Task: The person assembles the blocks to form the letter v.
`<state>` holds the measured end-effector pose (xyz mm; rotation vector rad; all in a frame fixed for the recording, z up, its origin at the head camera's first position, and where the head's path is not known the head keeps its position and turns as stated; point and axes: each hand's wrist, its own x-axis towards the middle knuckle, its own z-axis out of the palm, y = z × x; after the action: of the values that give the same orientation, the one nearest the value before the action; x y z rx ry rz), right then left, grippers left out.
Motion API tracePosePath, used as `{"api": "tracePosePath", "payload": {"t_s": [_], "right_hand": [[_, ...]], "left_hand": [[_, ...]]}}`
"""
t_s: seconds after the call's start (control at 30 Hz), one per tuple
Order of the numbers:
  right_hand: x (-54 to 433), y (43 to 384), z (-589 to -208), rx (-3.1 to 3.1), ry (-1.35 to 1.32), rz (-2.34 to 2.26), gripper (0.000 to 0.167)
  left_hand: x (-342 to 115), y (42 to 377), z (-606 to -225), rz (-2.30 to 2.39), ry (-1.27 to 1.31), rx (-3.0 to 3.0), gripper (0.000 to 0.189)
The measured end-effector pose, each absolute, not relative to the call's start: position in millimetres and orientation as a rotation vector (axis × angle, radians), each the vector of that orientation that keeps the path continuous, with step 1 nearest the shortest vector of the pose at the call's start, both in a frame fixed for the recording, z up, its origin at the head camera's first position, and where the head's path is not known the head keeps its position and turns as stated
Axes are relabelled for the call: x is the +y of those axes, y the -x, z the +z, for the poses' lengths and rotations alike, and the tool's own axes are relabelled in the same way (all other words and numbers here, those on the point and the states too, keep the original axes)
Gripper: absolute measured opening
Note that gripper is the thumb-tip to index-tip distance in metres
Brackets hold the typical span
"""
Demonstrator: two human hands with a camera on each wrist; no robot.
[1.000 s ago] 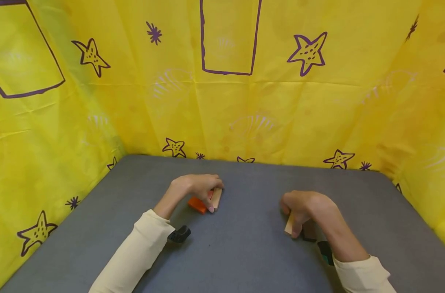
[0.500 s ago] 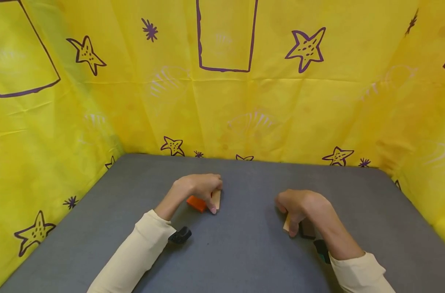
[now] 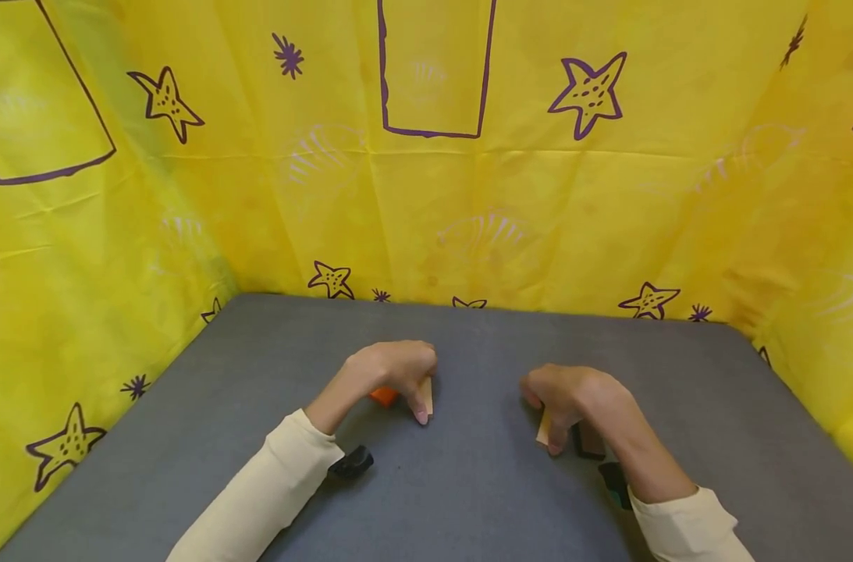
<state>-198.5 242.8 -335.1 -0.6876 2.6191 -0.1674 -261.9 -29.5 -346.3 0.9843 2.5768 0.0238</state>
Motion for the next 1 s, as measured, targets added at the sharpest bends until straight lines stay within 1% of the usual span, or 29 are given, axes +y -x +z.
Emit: {"api": "tracePosePath", "payload": {"t_s": [0.07, 0.2, 0.27, 0.5, 0.73, 1.0], "right_hand": [[242, 199, -335, 2.617, 0.694, -0.169, 0.054], [240, 200, -335, 2.609, 0.699, -0.163, 0.055], [239, 200, -336, 2.610, 0.727, -0.173, 0.055], [233, 200, -340, 2.605, 0.802, -0.236, 0.054], [229, 199, -342, 2.584, 0.805, -0.236, 0.053], [222, 198, -340, 2.581, 0.832, -0.245, 0.051]], "left_hand": [[-25, 258, -347, 0.044, -0.950, 2.576, 0.037], [-15, 252, -348, 0.031, -0.959, 2.585, 0.049], [-13, 250, -348, 0.032, -0.961, 2.587, 0.053], [-9, 247, -353, 0.060, -0.963, 2.611, 0.052], [-1, 242, -355, 0.085, -1.021, 2.612, 0.060], [-3, 243, -353, 0.117, -1.010, 2.598, 0.057]]}}
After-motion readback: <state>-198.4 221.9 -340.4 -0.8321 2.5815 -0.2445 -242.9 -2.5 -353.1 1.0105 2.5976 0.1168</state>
